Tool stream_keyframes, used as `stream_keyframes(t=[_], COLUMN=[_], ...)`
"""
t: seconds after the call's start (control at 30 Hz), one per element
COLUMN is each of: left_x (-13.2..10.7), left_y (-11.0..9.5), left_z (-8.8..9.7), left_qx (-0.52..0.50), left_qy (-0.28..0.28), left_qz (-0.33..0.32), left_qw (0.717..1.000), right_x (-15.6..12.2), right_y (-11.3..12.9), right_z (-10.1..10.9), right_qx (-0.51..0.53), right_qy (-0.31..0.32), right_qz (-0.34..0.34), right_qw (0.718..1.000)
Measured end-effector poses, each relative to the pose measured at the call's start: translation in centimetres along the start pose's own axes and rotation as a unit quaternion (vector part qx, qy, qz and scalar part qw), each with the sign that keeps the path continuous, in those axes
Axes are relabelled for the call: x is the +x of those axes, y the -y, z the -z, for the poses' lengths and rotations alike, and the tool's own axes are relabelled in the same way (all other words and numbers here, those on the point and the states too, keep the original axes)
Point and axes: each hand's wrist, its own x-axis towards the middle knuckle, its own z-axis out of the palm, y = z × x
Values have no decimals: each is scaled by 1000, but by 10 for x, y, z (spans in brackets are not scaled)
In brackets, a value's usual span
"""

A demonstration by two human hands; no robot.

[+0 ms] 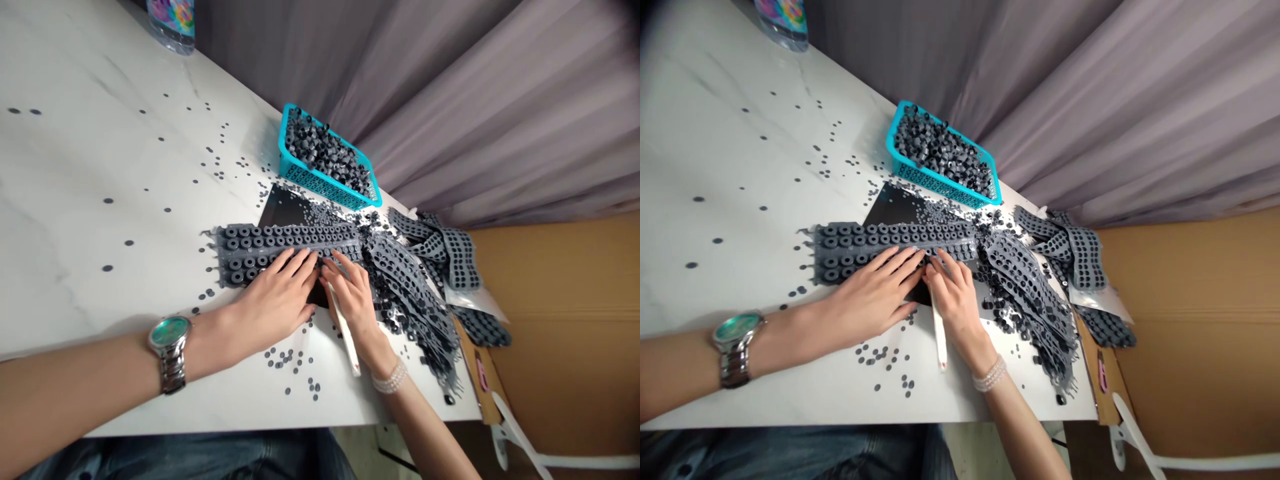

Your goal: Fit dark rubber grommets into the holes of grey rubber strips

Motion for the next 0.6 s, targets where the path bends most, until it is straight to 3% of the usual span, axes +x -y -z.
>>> stream_keyframes(t=[0.1,0.27,0.6], left_x=[0,-2,-3], left_y=[0,-1,-1], left_z=[1,1,0], left_qx=[-5,-17,-1], left_qy=[-3,-1,-12], left_qz=[4,5,9], left_qw=[1000,1000,1000], right_x=[5,8,7], right_y=[-8,-26,-18], right_z=[2,10,2], right_qx=[-20,-39,31], right_qy=[-9,-96,-39], right_qz=[-36,-171,-75], right_qw=[999,980,996])
